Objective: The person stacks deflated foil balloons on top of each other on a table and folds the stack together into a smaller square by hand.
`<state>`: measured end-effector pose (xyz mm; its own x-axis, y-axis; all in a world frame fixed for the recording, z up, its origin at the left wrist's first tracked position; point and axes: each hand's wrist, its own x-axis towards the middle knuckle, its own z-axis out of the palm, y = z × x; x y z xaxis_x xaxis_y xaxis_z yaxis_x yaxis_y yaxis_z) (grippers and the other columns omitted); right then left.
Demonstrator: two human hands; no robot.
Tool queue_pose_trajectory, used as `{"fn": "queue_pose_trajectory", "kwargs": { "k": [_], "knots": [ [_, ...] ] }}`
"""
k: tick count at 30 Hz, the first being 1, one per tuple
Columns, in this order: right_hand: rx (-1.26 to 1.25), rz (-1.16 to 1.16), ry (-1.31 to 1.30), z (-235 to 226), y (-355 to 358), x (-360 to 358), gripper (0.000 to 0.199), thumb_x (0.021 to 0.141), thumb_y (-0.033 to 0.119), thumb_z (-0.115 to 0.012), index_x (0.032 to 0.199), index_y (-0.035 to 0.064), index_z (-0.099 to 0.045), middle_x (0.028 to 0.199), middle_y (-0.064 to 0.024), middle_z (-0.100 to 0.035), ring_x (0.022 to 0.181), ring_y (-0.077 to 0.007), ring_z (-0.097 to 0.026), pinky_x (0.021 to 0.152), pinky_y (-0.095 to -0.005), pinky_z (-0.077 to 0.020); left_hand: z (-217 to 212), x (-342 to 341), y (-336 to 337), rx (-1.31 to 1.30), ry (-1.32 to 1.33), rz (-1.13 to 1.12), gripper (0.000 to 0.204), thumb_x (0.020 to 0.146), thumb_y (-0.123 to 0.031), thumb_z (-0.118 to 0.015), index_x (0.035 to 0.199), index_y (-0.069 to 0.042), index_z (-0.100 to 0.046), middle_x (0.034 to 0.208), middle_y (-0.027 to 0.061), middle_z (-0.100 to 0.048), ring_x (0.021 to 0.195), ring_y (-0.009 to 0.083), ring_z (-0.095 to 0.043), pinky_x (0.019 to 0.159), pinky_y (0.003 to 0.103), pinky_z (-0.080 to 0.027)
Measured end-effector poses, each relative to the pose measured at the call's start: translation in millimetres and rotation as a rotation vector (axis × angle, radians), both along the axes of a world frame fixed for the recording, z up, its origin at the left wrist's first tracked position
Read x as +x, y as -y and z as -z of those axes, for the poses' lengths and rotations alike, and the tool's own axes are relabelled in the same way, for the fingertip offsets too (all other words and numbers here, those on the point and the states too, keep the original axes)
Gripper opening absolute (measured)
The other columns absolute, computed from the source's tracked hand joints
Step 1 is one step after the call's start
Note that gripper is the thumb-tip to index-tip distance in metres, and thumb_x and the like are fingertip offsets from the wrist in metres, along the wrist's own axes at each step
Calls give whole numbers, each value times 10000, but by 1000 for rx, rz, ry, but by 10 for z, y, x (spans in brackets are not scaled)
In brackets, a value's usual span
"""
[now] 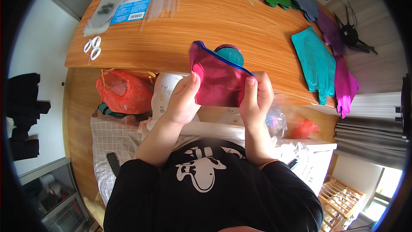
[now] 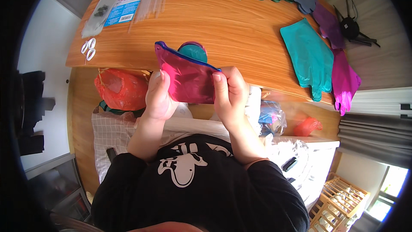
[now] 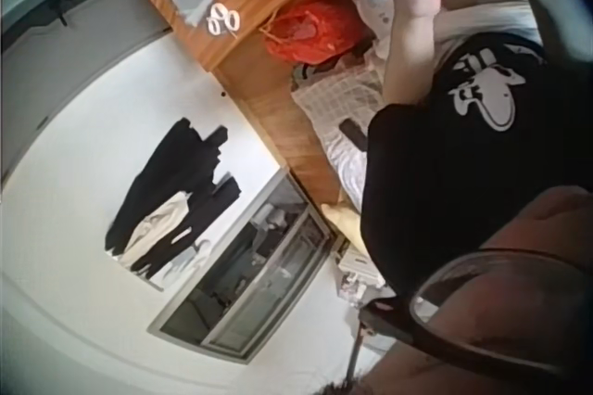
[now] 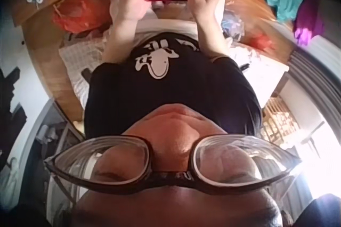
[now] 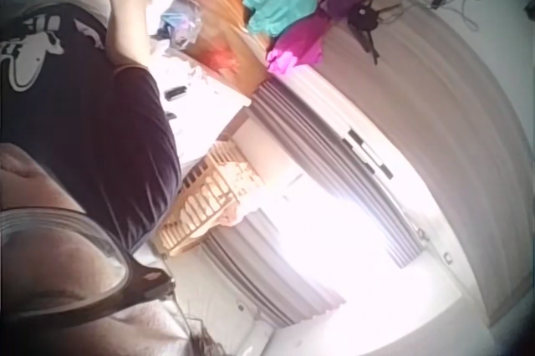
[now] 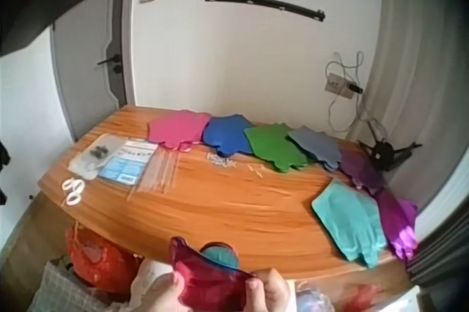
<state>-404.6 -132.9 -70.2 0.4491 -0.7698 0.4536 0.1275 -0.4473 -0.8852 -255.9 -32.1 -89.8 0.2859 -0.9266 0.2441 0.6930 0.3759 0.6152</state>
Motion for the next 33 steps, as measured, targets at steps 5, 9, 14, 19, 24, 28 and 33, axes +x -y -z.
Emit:
{"fn": "queue_pose_trajectory", "kwargs": {
  "k": [5, 9, 14, 19, 24, 28, 33],
  "knots": [
    [45, -59, 79, 18, -2, 52, 167, 1080, 148, -555, 960, 38, -592, 863, 25, -590, 790, -53, -487, 738, -211, -407, 36, -83, 1, 95, -39, -130, 473, 1125, -333, -404, 1453, 2, -469, 1450, 137, -560, 1328, 235, -552, 1121, 421, -446],
    [238, -134, 198, 44, 17, 101, 147, 1079, 138, -554, 987, 33, -601, 869, 23, -596, 795, -51, -500, 747, -214, -423, -88, -147, 43, 85, -39, -161, 468, 1128, -349, -385, 1432, -7, -487, 1422, 128, -579, 1311, 225, -562, 1117, 419, -453],
    [335, -183, 165, -5, 58, 94, 120, 1071, 119, -570, 1069, 9, -616, 902, 14, -616, 815, -52, -513, 769, -216, -440, -95, -172, 59, 191, -93, -234, 508, 1123, -402, -382, 1423, -6, -489, 1374, 131, -603, 1283, 221, -579, 1106, 416, -465],
    [417, -307, -41, -72, 13, -47, 166, 1040, 85, -621, 1172, -16, -626, 1000, -31, -696, 876, -72, -604, 806, -234, -490, -57, -87, 66, 214, -115, -351, 552, 1111, -453, -395, 1418, -4, -488, 1366, 129, -606, 1265, 226, -592, 1088, 417, -479],
    [574, -513, 71, 30, 23, -137, 181, 974, 61, -708, 1125, -33, -676, 1032, -87, -749, 873, -96, -677, 776, -235, -526, -60, 19, 45, 138, -86, -284, 564, 1108, -478, -375, 1469, -49, -443, 1420, 109, -577, 1289, 243, -570, 1104, 451, -449],
    [584, -452, 105, 83, 53, -165, 145, 937, 47, -751, 1056, -28, -715, 947, -86, -761, 834, -107, -682, 775, -255, -538, -91, -13, 82, 87, -166, -272, 565, 1106, -484, -379, 1459, -50, -451, 1401, 107, -588, 1266, 243, -589, 1082, 445, -469],
    [655, -426, 155, 32, 39, -166, 114, 934, 53, -757, 1013, -24, -730, 900, -82, -763, 807, -120, -689, 785, -265, -549, -134, -36, 79, 26, -263, -266, 585, 1103, -493, -381, 1449, -27, -453, 1383, 127, -593, 1240, 247, -610, 1059, 430, -493]
  ]
}}
